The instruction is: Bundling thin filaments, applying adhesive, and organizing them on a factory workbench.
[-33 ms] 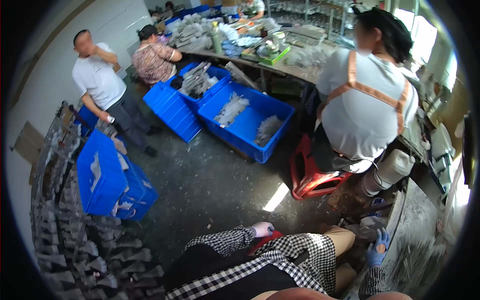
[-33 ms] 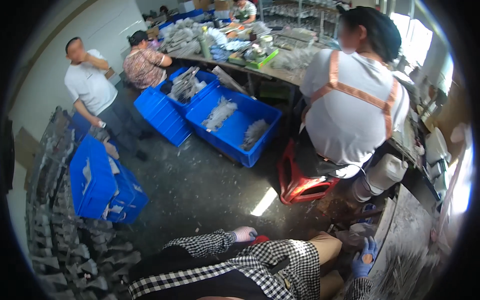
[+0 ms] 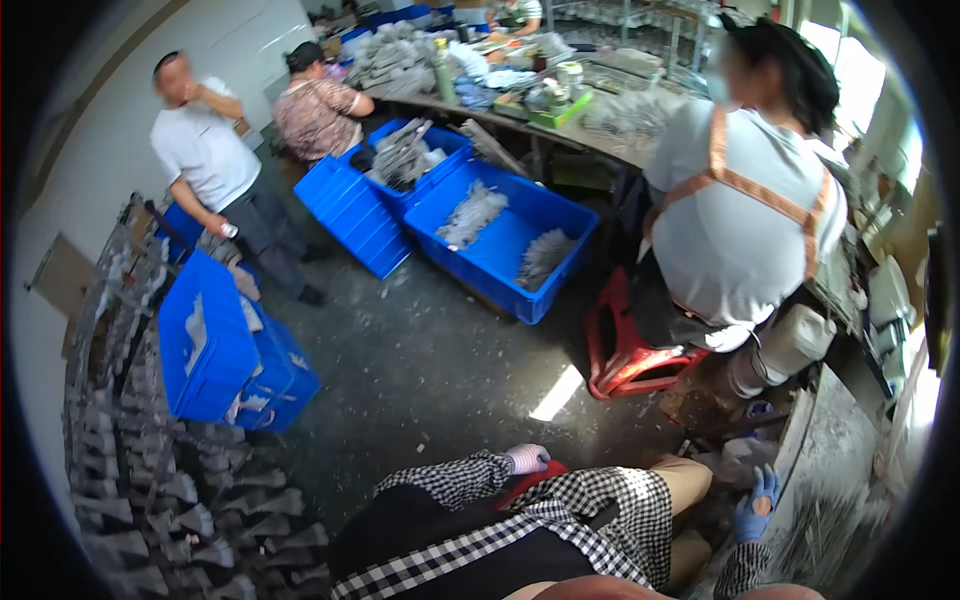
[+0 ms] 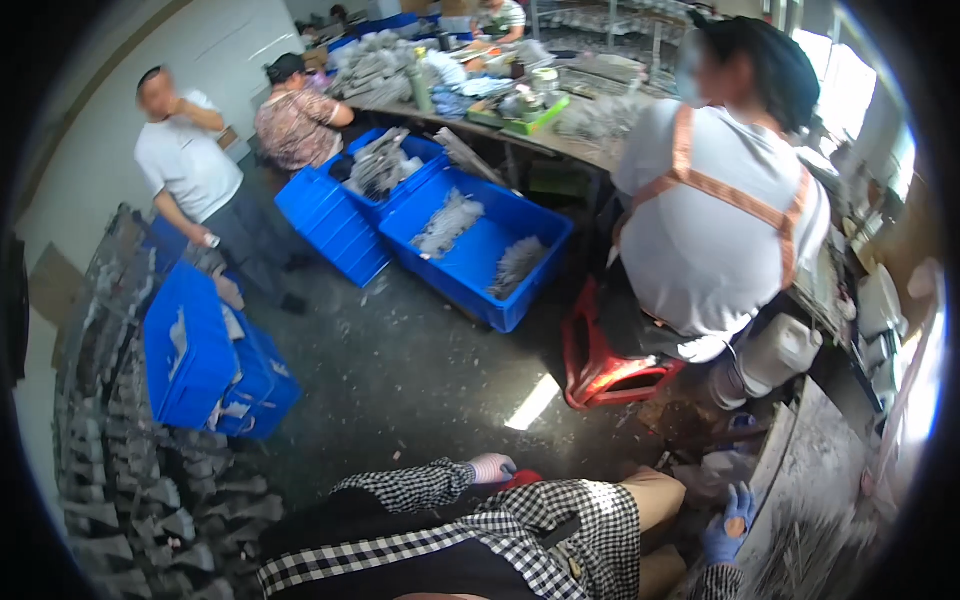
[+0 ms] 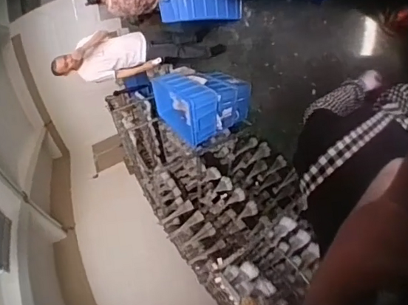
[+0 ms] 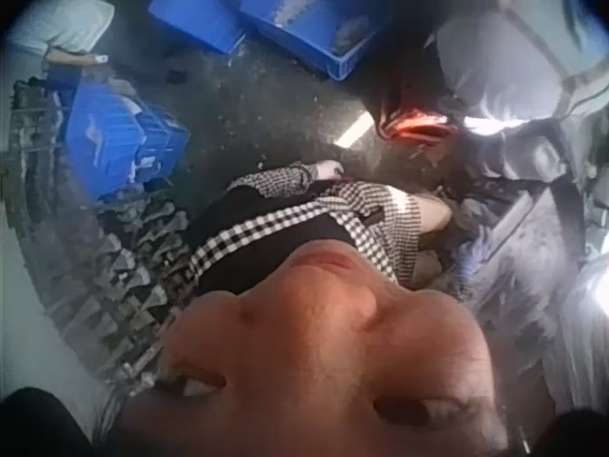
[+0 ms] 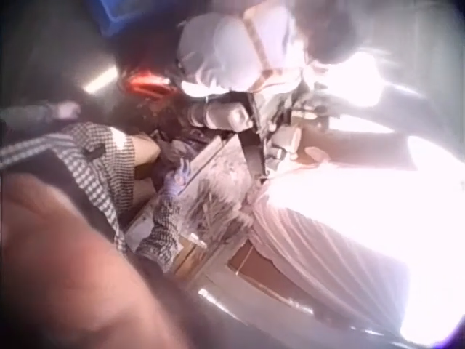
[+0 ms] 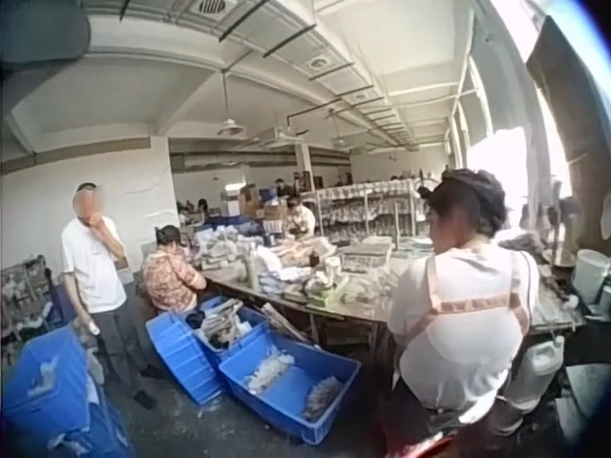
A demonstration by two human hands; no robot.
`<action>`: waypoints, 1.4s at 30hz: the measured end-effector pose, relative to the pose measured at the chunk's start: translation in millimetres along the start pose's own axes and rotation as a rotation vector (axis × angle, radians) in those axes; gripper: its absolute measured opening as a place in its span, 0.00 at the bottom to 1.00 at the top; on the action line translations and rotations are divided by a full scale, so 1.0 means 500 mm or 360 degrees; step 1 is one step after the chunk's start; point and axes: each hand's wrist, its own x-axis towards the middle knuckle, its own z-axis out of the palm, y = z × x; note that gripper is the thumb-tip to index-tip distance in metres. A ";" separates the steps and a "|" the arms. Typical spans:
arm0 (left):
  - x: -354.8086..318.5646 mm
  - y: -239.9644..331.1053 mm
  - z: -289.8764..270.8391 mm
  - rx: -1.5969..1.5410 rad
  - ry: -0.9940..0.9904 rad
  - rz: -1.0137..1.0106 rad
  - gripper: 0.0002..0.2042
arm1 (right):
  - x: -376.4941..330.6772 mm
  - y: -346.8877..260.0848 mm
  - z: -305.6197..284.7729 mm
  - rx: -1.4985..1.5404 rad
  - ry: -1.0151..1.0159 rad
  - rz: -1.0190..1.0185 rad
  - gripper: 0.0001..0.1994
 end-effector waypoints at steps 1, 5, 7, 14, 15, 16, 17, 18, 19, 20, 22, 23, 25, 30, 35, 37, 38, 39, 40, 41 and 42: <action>0.034 -0.004 0.010 -0.0032 -0.0026 -0.0032 0.19 | -0.019 0.013 -0.009 -0.0012 0.0036 0.0048 0.29; 0.025 -0.009 0.006 0.0068 -0.0049 -0.0208 0.20 | -0.025 0.041 0.040 0.0021 0.0142 0.0066 0.24; 0.034 -0.008 -0.006 0.0069 -0.0024 -0.0212 0.20 | -0.029 0.046 0.053 0.0019 0.0143 0.0071 0.23; 0.037 -0.007 0.005 -0.0179 0.0192 -0.0279 0.19 | -0.023 0.035 0.041 0.0033 0.0121 0.0097 0.20; 0.031 -0.009 0.011 -0.0125 0.0170 -0.0268 0.19 | -0.023 0.033 0.040 0.0038 0.0112 0.0103 0.19; 0.021 -0.011 0.018 -0.0071 0.0150 -0.0259 0.19 | -0.022 0.028 0.041 0.0051 0.0111 0.0085 0.19; 0.018 -0.006 0.024 -0.0102 0.0105 -0.0271 0.19 | -0.030 0.028 0.039 0.0052 0.0099 0.0143 0.19; 0.009 -0.022 0.044 -0.0156 0.0159 -0.0307 0.18 | -0.030 0.027 0.039 0.0066 0.0084 0.0191 0.18; -0.001 -0.021 0.048 -0.0174 0.0108 -0.0344 0.18 | -0.032 0.025 0.035 0.0071 0.0092 0.0200 0.18; -0.010 -0.019 0.055 -0.0192 0.0057 -0.0383 0.18 | -0.033 0.024 0.028 0.0045 0.0097 0.0189 0.18; -0.027 -0.049 0.098 -0.0224 0.0147 -0.0424 0.19 | -0.033 0.021 0.032 0.0039 0.0093 0.0169 0.17; -0.038 -0.056 0.104 -0.0283 0.0150 -0.0457 0.19 | -0.036 0.027 0.037 0.0020 0.0089 0.0177 0.17; -0.073 -0.060 0.124 -0.0354 0.0148 -0.0500 0.19 | -0.037 0.039 0.037 -0.0009 0.0062 0.0177 0.15; -0.131 -0.106 0.144 0.0028 -0.0193 -0.0615 0.19 | -0.034 0.047 0.042 0.0035 0.0071 0.0145 0.14; -0.164 -0.087 0.097 -0.0083 0.0056 -0.0787 0.15 | -0.005 0.007 0.037 0.0162 0.0185 0.0089 0.12; -0.129 -0.070 0.069 -0.0167 0.0103 -0.0760 0.15 | -0.012 0.007 0.026 0.0133 0.0190 0.0111 0.12; -0.111 -0.058 0.061 -0.0280 0.0173 -0.0762 0.15 | -0.014 0.007 0.023 0.0124 0.0184 0.0094 0.12; -0.097 -0.045 0.065 -0.0503 0.0239 -0.0778 0.16 | -0.015 -0.003 0.015 0.0127 0.0223 0.0101 0.12; -0.076 -0.046 0.075 -0.0485 0.0214 -0.0746 0.16 | -0.018 -0.006 0.010 0.0102 0.0238 0.0134 0.12; -0.052 -0.046 0.084 -0.0428 0.0207 -0.0677 0.17 | -0.025 -0.007 0.004 0.0108 0.0237 0.0136 0.12; -0.009 -0.052 0.093 -0.0360 0.0192 -0.0592 0.17 | -0.034 -0.002 -0.002 0.0107 0.0248 0.0154 0.11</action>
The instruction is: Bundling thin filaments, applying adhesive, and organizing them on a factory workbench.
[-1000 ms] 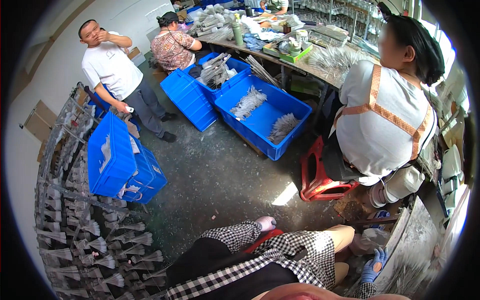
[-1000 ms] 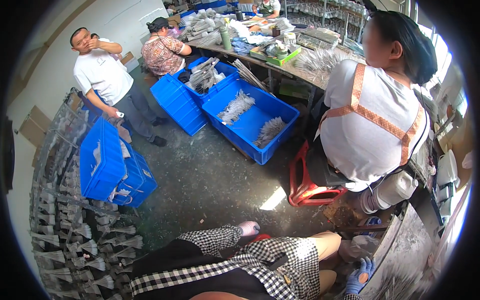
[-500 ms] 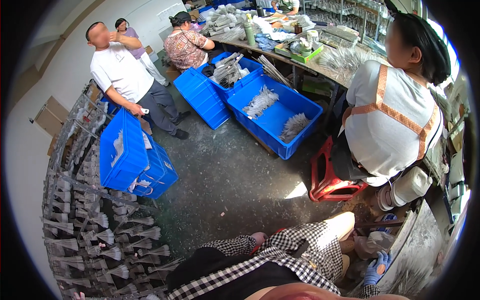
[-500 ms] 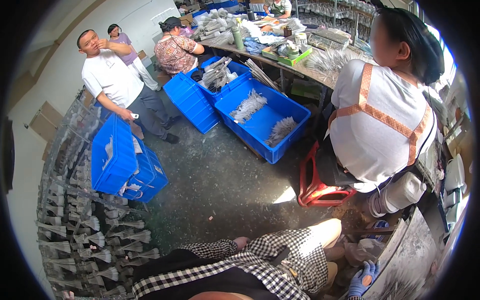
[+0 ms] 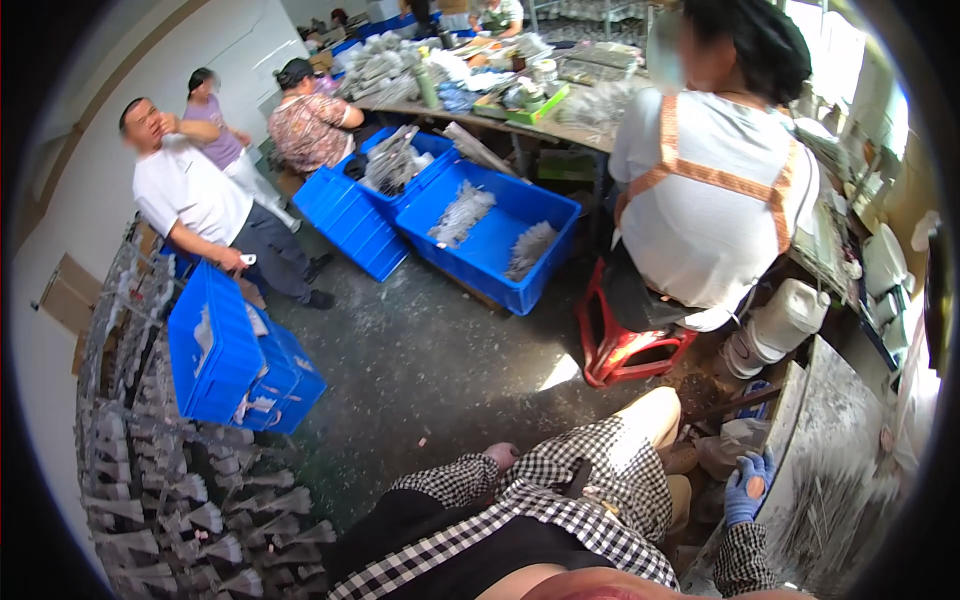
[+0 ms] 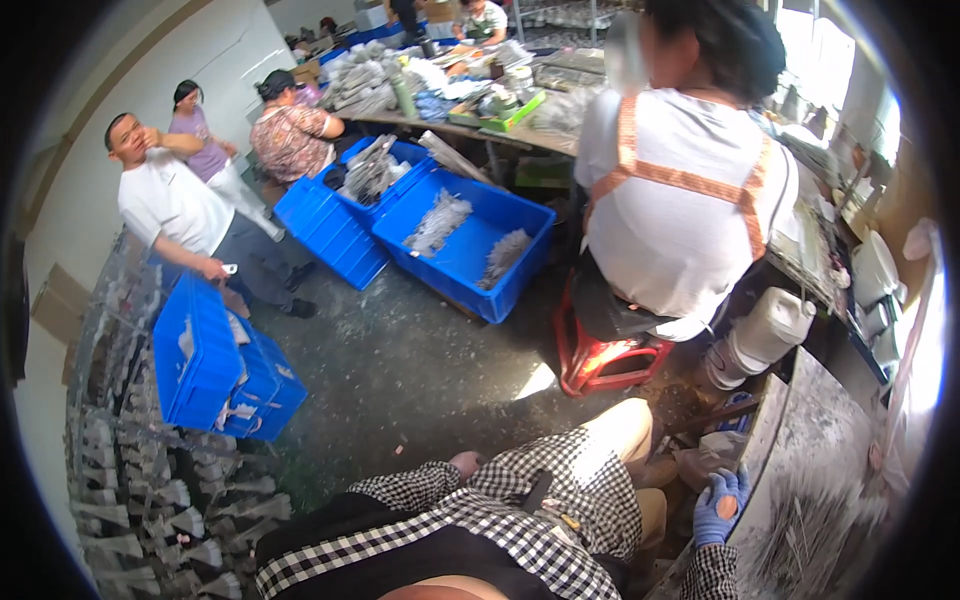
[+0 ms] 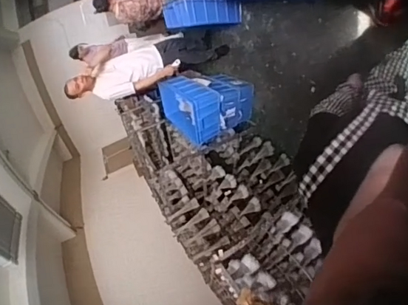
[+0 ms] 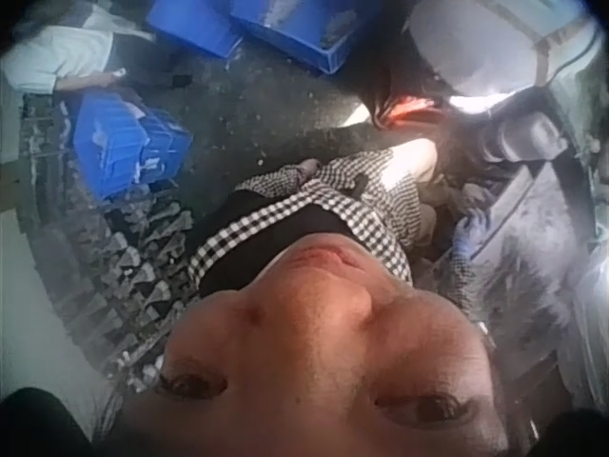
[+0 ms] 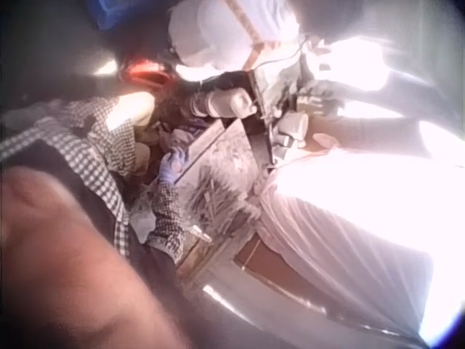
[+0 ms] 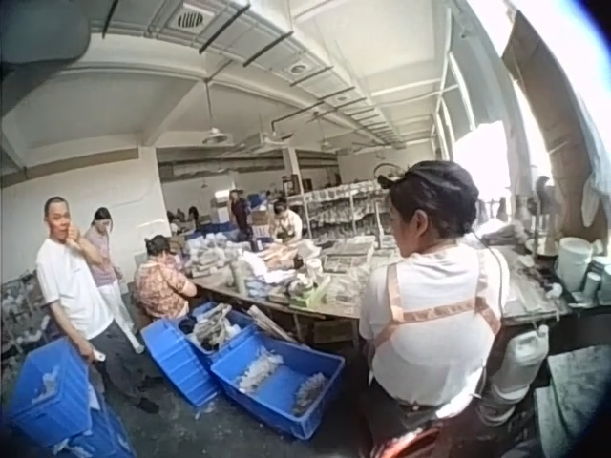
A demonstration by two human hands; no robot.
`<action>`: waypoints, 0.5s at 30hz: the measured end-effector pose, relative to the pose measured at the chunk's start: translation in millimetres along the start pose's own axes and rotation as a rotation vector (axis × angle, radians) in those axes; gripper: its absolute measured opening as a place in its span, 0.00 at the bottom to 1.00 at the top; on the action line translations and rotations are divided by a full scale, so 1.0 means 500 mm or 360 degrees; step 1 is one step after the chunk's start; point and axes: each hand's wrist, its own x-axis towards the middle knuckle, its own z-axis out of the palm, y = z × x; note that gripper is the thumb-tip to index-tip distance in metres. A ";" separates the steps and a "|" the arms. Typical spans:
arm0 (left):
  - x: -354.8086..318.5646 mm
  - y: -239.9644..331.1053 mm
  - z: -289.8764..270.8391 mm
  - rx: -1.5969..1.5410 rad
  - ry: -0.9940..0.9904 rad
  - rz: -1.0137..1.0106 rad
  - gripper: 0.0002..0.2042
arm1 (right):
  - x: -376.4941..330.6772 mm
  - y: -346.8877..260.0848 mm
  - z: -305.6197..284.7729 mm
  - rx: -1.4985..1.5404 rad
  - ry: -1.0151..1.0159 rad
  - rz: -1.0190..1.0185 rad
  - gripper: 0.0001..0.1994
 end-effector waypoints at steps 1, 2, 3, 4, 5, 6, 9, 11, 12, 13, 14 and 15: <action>0.043 -0.028 0.019 0.0075 -0.0127 0.0164 0.17 | -0.002 0.001 0.002 -0.0013 0.0010 0.0017 0.11; 0.104 -0.157 0.042 0.0245 0.0177 0.0412 0.17 | 0.017 -0.016 0.022 0.0092 0.0041 0.0007 0.11; 0.138 -0.143 0.036 0.0254 0.0173 0.0450 0.17 | 0.018 -0.023 0.034 0.0068 0.0007 -0.0013 0.10; 0.158 -0.115 0.044 0.0247 0.0206 0.0432 0.17 | 0.011 -0.025 0.025 0.0031 -0.0038 -0.0020 0.10; 0.176 -0.087 0.050 0.0240 0.0242 0.0408 0.17 | 0.014 -0.032 0.026 0.0037 -0.0006 -0.0038 0.10; 0.188 -0.049 0.070 0.0236 0.0254 0.0385 0.17 | 0.012 -0.027 0.013 -0.0004 -0.0002 0.0002 0.10; 0.220 0.070 0.093 0.0249 0.0337 0.0278 0.16 | 0.004 -0.008 0.018 -0.0022 0.0026 0.0015 0.11; 0.235 0.163 0.132 0.0273 0.0383 0.0191 0.16 | 0.013 -0.022 0.004 -0.0016 0.0043 0.0036 0.11; 0.228 0.215 0.187 0.0290 0.0379 0.0147 0.16 | 0.013 -0.018 -0.020 -0.0012 0.0049 0.0030 0.11; 0.203 0.265 0.268 0.0324 0.0348 0.0108 0.16 | -0.004 0.003 -0.031 0.0028 0.0137 0.0078 0.10; 0.172 0.333 0.324 0.0391 0.0342 0.0080 0.16 | -0.018 0.001 -0.057 -0.0007 0.0232 0.0197 0.10; 0.194 0.503 0.425 0.0283 0.0602 -0.0127 0.16 | 0.023 -0.062 0.002 0.0126 0.0116 -0.0059 0.09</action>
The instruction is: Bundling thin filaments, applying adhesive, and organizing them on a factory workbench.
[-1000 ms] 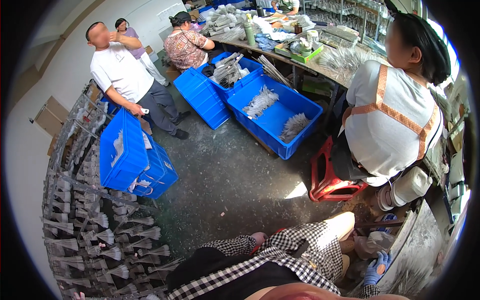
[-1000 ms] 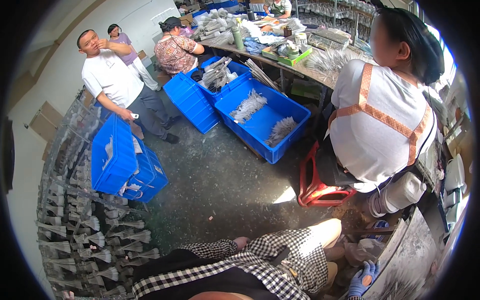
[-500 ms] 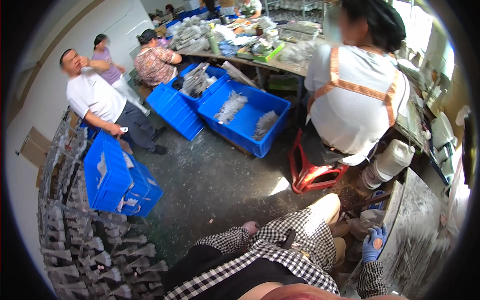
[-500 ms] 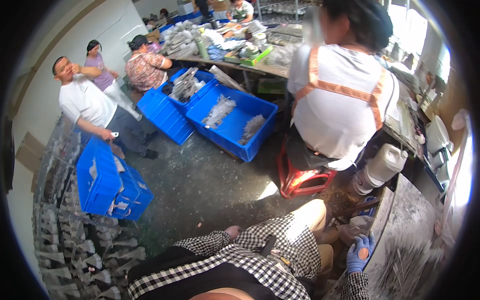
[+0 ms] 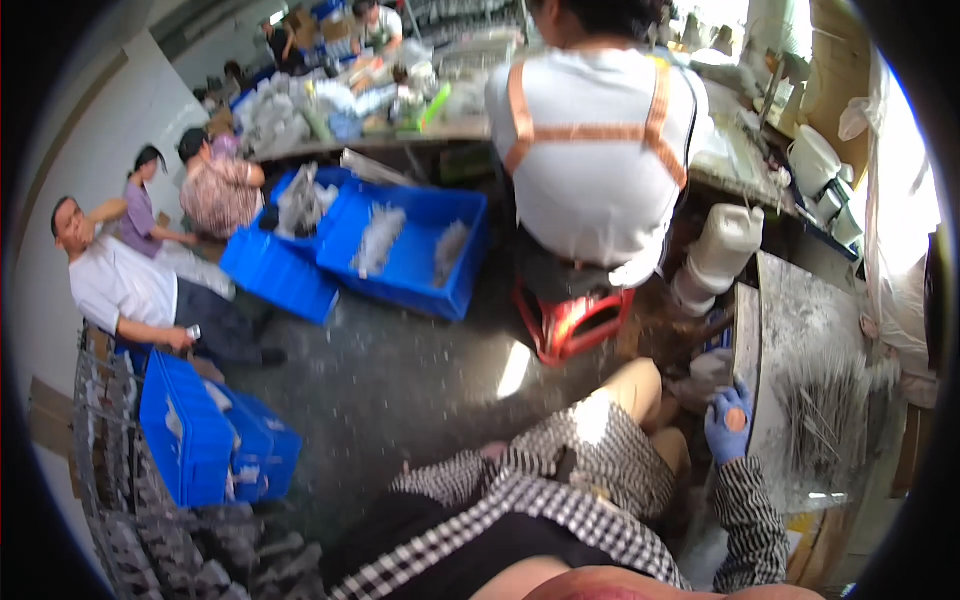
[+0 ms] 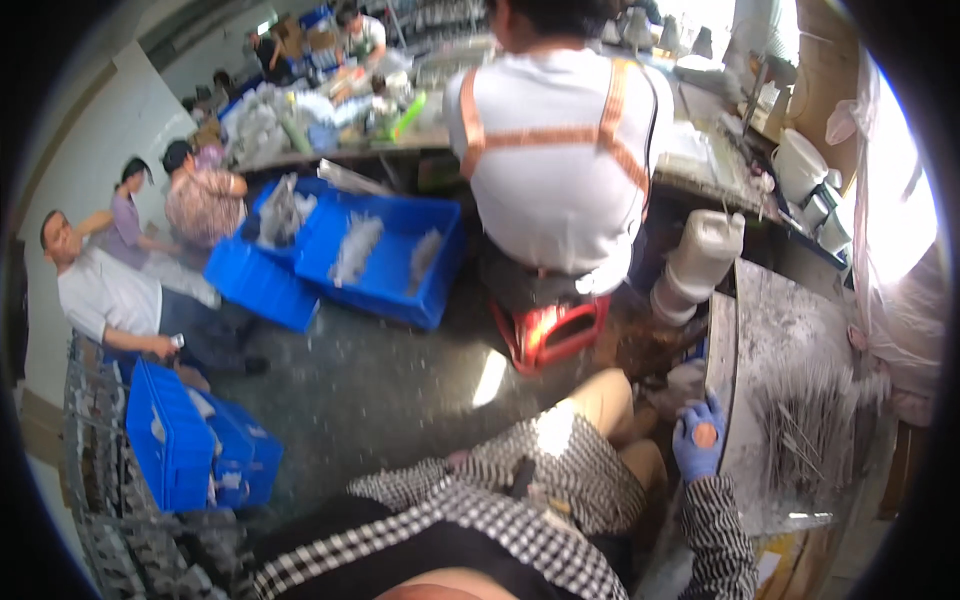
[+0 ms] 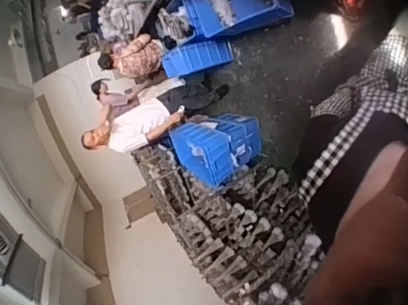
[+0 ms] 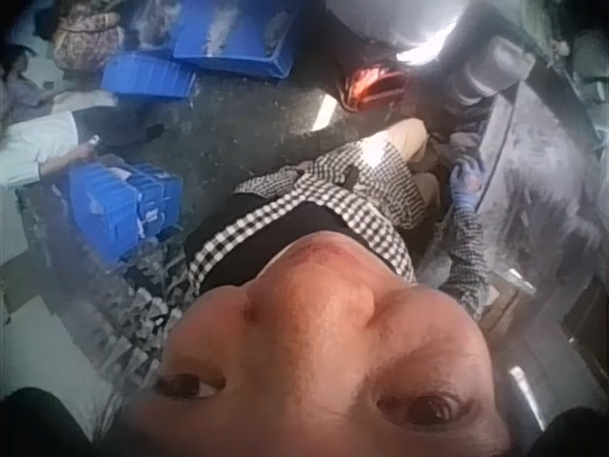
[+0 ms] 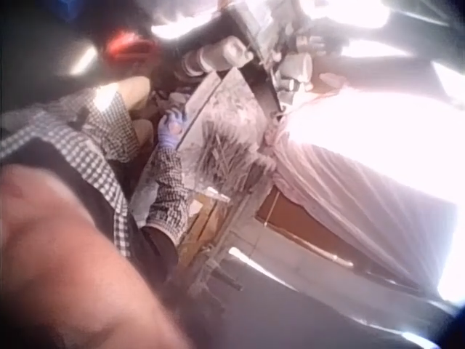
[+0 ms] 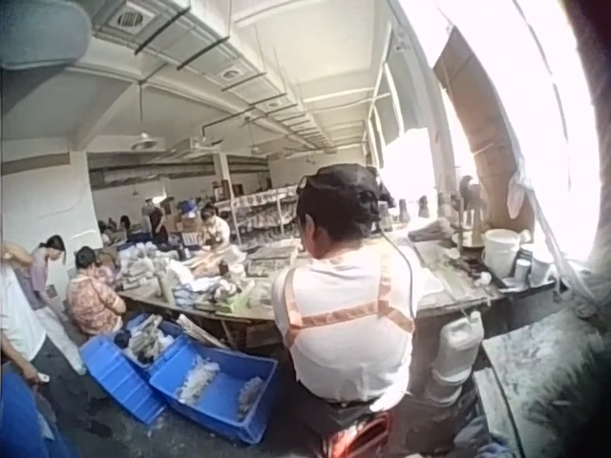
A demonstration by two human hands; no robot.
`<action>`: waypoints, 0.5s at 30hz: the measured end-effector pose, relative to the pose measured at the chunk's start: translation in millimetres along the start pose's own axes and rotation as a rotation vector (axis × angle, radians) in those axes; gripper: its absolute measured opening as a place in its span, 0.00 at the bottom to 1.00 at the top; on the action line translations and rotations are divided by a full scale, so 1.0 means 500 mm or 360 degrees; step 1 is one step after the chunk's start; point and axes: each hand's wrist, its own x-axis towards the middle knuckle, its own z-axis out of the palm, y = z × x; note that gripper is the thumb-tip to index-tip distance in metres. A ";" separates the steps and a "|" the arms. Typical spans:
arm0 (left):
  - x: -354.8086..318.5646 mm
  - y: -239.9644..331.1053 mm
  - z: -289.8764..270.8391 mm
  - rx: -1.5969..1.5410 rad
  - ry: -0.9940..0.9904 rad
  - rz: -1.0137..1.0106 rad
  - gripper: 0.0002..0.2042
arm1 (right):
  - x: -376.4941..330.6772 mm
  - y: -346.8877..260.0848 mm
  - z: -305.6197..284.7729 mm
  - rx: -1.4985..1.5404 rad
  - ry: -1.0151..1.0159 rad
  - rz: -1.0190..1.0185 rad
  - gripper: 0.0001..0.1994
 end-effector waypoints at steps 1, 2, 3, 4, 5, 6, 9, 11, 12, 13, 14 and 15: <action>0.054 0.028 -0.020 -0.0012 0.0098 -0.0010 0.16 | 0.013 0.013 0.017 -0.0053 -0.0034 -0.0063 0.09; 0.101 0.048 -0.046 -0.0034 0.0204 -0.0028 0.16 | 0.047 0.016 0.052 -0.0051 0.0034 -0.0075 0.09; 0.073 0.044 -0.020 -0.0022 0.0239 -0.0062 0.16 | 0.034 0.028 0.045 -0.0058 -0.0014 -0.0008 0.08; 0.017 0.023 0.024 -0.0009 0.0245 -0.0101 0.16 | 0.005 0.038 0.024 -0.0080 -0.0086 0.0065 0.07; -0.030 0.006 0.051 0.0002 0.0271 -0.0133 0.16 | -0.014 0.050 0.009 -0.0104 -0.0086 0.0102 0.07; -0.065 -0.015 0.065 0.0005 0.0312 -0.0179 0.16 | -0.024 0.057 0.003 -0.0111 -0.0075 0.0165 0.07; -0.096 -0.014 0.040 -0.0044 0.0514 -0.0401 0.16 | -0.025 0.057 0.004 -0.0079 -0.0066 0.0178 0.06; -0.090 0.053 0.036 -0.0121 0.0652 -0.0629 0.16 | -0.019 0.044 0.015 -0.0103 -0.0060 0.0196 0.06; -0.097 0.100 0.020 -0.0146 0.0713 -0.0731 0.15 | -0.020 0.043 0.012 -0.0125 -0.0090 0.0195 0.06; -0.104 0.137 0.001 -0.0169 0.0772 -0.0832 0.15 | -0.019 0.042 0.009 -0.0113 -0.0106 0.0158 0.06; -0.106 0.163 -0.014 -0.0191 0.0824 -0.0925 0.15 | -0.016 0.037 0.005 -0.0124 -0.0114 0.0169 0.06; -0.106 0.146 -0.033 -0.0197 0.0837 -0.0927 0.15 | -0.017 0.042 0.001 -0.0130 -0.0102 0.0204 0.06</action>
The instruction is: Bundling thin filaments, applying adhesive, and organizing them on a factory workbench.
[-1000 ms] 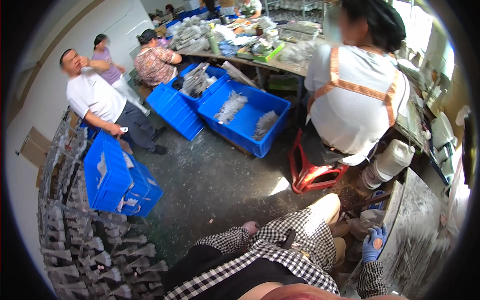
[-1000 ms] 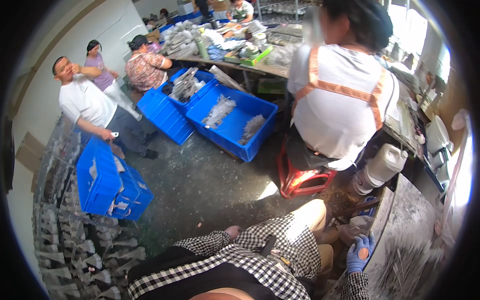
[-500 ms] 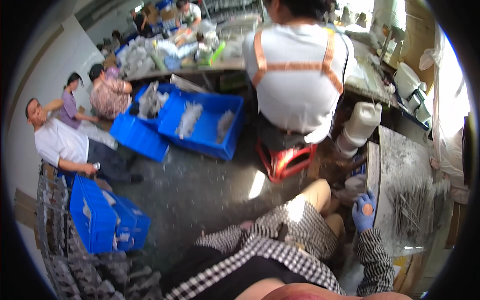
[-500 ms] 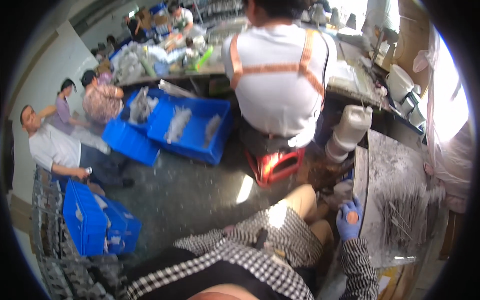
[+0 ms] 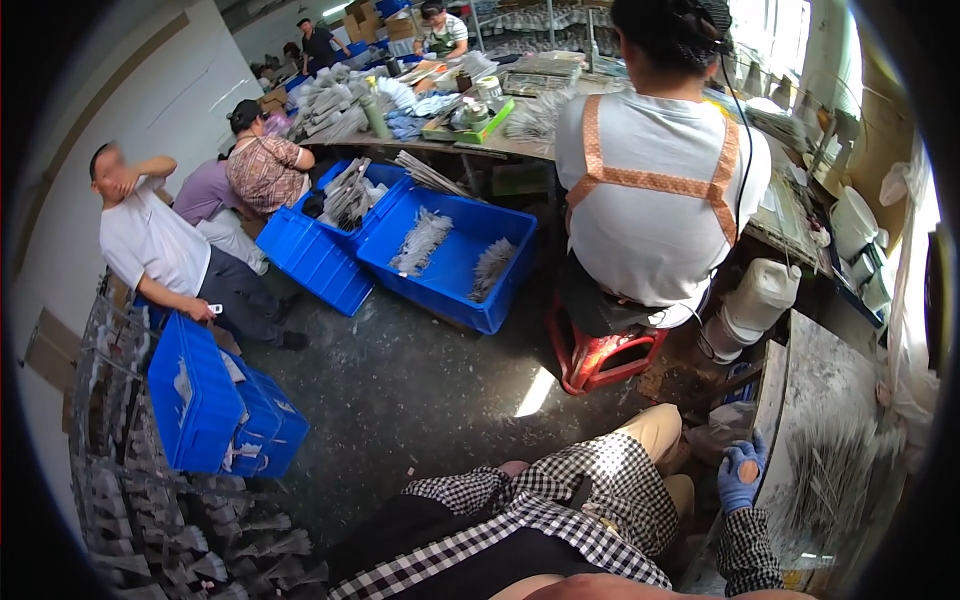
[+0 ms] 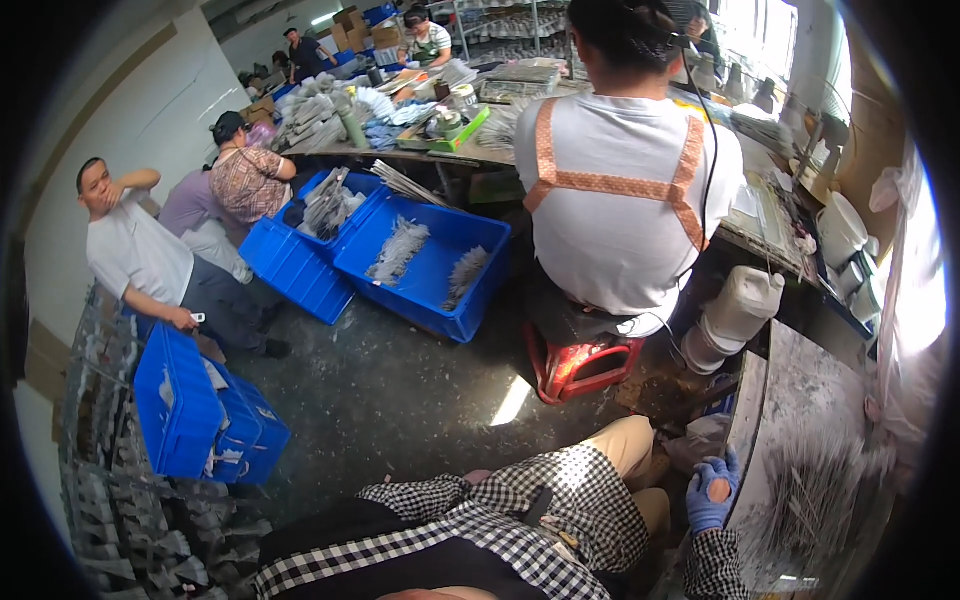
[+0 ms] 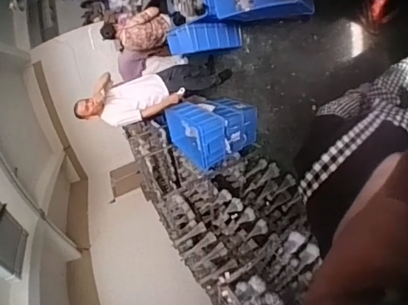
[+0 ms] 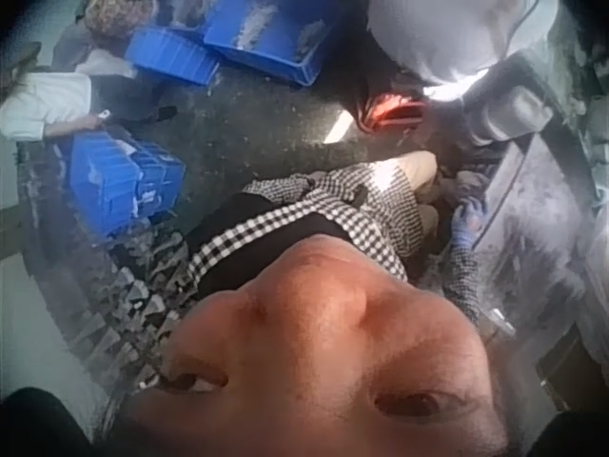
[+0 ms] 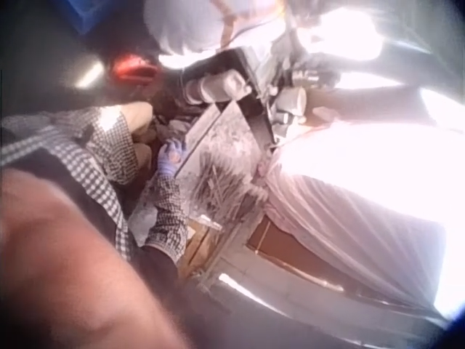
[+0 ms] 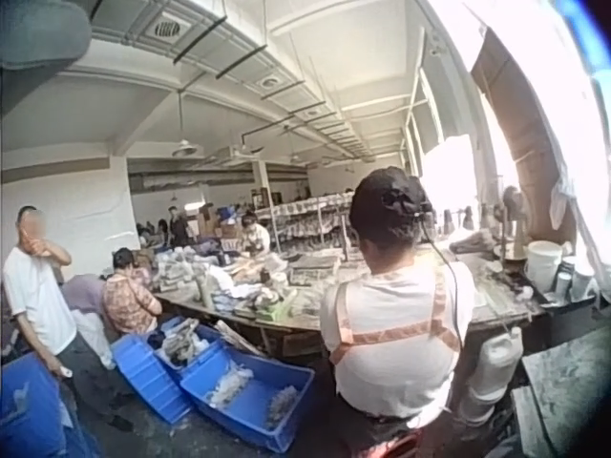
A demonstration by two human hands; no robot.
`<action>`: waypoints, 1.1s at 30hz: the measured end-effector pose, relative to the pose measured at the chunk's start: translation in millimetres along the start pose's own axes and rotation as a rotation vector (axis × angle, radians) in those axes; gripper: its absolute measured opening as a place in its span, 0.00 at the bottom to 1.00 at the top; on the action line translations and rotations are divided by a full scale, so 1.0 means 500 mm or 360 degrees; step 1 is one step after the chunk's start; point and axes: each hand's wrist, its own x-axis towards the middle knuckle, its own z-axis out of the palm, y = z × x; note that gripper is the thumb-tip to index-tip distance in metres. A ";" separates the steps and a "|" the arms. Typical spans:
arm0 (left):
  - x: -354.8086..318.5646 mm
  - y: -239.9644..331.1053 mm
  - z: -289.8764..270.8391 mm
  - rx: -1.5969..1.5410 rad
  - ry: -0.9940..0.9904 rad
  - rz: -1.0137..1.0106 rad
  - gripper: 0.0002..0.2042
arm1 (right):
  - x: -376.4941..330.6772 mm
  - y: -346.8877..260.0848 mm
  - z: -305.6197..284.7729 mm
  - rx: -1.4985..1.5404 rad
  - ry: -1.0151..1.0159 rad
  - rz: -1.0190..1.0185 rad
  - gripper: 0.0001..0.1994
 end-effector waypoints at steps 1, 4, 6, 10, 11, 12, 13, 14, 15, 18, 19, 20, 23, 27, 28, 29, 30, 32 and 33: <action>-0.012 0.014 -0.008 0.0010 0.0001 -0.0013 0.15 | 0.000 0.006 0.005 0.0008 -0.0008 -0.0017 0.06; -0.049 0.086 -0.036 0.0037 0.0023 -0.0073 0.15 | 0.003 0.020 0.025 0.0041 0.0028 -0.0099 0.06; -0.073 0.128 -0.043 0.0061 0.0025 -0.0119 0.15 | 0.006 0.005 0.018 0.0080 0.0011 -0.0126 0.06; -0.071 0.206 -0.056 0.0037 0.0114 -0.0329 0.15 | 0.007 0.010 0.026 0.0071 -0.0057 -0.0284 0.07; -0.044 0.228 -0.071 0.0028 0.0140 -0.0382 0.15 | -0.006 0.033 0.042 0.0059 -0.0040 -0.0279 0.06; -0.035 0.247 -0.094 0.0016 0.0150 -0.0398 0.15 | -0.008 0.052 0.043 0.0027 -0.0004 -0.0244 0.06; -0.015 0.257 -0.115 0.0016 0.0164 -0.0438 0.15 | 0.001 0.035 0.034 0.0048 -0.0012 -0.0287 0.06; 0.005 0.267 -0.137 0.0016 0.0177 -0.0478 0.15 | 0.000 0.012 0.025 0.0114 -0.0039 -0.0262 0.06; 0.009 0.270 -0.163 0.0026 0.0172 -0.0483 0.15 | -0.006 0.002 0.013 0.0156 -0.0061 -0.0201 0.06; 0.020 0.271 -0.269 0.0066 0.0137 -0.0431 0.15 | -0.014 0.014 0.015 0.0120 -0.0002 -0.0165 0.05; 0.028 0.269 -0.313 0.0083 0.0124 -0.0403 0.15 | -0.020 0.037 0.026 0.0105 0.0007 -0.0147 0.05; 0.057 0.255 -0.319 0.0085 0.0138 -0.0439 0.15 | -0.009 0.041 0.040 0.0074 0.0011 -0.0230 0.05; 0.093 0.238 -0.303 0.0107 0.0133 -0.0458 0.15 | -0.002 0.026 0.031 0.0087 -0.0041 -0.0260 0.05; 0.096 0.239 -0.276 0.0177 0.0112 -0.0430 0.15 | 0.003 -0.017 0.007 0.0126 -0.0039 -0.0170 0.05; 0.093 0.240 -0.275 0.0197 0.0106 -0.0418 0.15 | 0.002 -0.014 0.007 0.0121 -0.0041 -0.0163 0.05; 0.089 0.241 -0.274 0.0216 0.0100 -0.0406 0.15 | 0.001 -0.009 0.008 0.0106 -0.0038 -0.0174 0.05; 0.086 0.241 -0.273 0.0232 0.0094 -0.0394 0.15 | 0.000 -0.003 0.011 0.0091 -0.0034 -0.0187 0.05; 0.079 0.245 -0.271 0.0264 0.0081 -0.0367 0.15 | -0.002 0.004 0.011 0.0077 -0.0037 -0.0164 0.05; 0.088 0.244 -0.246 0.0273 0.0079 -0.0373 0.15 | -0.001 0.002 0.014 0.0077 -0.0045 -0.0168 0.05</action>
